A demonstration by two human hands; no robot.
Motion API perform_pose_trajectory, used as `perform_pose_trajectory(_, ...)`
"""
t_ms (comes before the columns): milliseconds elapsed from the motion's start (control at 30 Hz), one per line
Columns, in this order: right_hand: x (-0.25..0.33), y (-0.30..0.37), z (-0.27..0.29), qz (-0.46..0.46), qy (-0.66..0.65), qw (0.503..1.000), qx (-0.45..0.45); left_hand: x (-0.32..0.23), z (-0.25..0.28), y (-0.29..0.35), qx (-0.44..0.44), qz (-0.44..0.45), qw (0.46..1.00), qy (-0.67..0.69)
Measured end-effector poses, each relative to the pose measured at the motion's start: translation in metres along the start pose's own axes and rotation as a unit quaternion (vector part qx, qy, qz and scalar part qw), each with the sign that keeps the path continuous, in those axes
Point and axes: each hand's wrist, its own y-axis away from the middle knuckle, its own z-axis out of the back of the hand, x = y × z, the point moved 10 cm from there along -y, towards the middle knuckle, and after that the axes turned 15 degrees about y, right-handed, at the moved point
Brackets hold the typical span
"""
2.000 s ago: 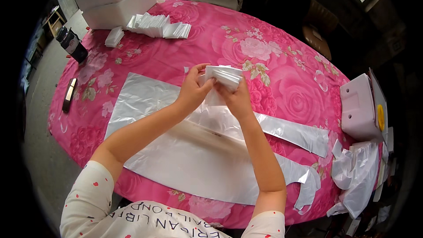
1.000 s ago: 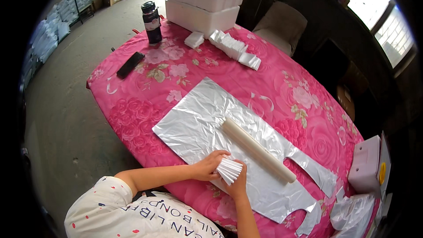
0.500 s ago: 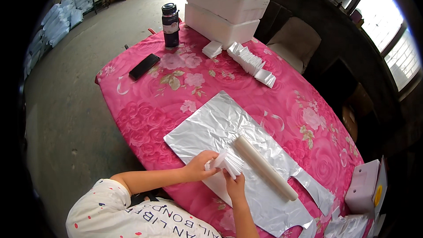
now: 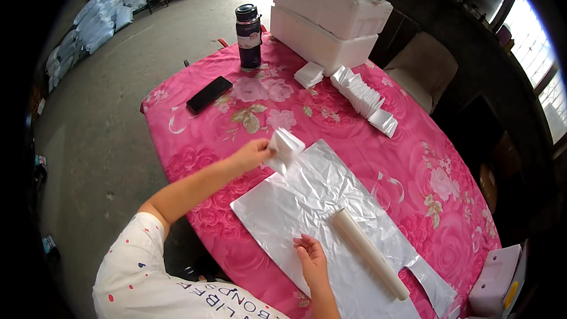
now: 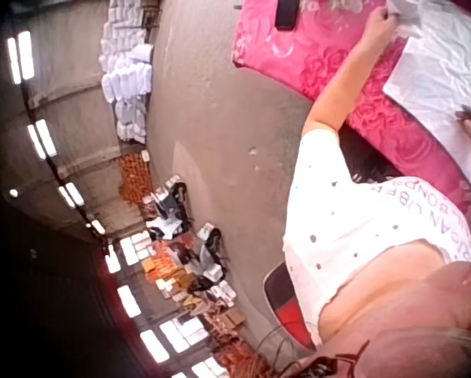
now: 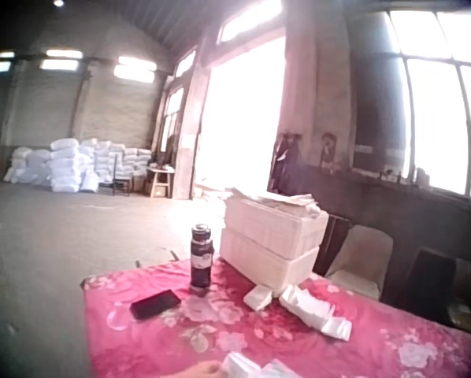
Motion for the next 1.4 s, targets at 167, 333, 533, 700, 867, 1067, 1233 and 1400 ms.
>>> perform_pose_trajectory(167,-0.018,0.016,0.001,-0.052,-0.036,0.997,0.033,-0.02,0.083,-0.129,-0.026,0.077,0.991,-0.107)
perform_pose_trajectory(333,-0.033,0.017,0.01,-0.068,-0.064,0.996,0.013,-0.01,0.112,-0.204,-0.072,0.103,0.986,-0.111)
perform_pose_trajectory(533,-0.036,0.017,0.008,-0.111,-0.067,0.991,0.019,-0.029,0.109,-0.24,-0.078,0.096,0.966,-0.226)
perform_pose_trajectory(700,-0.033,0.015,0.006,-0.106,-0.058,0.992,0.034,-0.072,0.11,-0.232,-0.215,-0.051,0.891,-0.398)
perform_pose_trajectory(867,-0.034,0.016,0.006,-0.094,-0.058,0.993,0.032,-0.07,0.073,-0.205,-0.203,-0.043,0.823,-0.528)
perform_pose_trajectory(1067,-0.028,0.019,0.004,-0.074,-0.029,0.997,0.006,-0.081,0.068,-0.192,-0.241,-0.116,0.813,-0.518)
perform_pose_trajectory(1233,0.015,0.032,0.034,0.087,0.277,0.956,-0.052,-0.103,0.019,-0.122,-0.192,-0.357,0.821,-0.402)
perform_pose_trajectory(1400,0.065,0.069,0.122,0.177,0.518,0.783,-0.294,-0.068,-0.072,0.004,0.069,-0.354,0.868,-0.341)
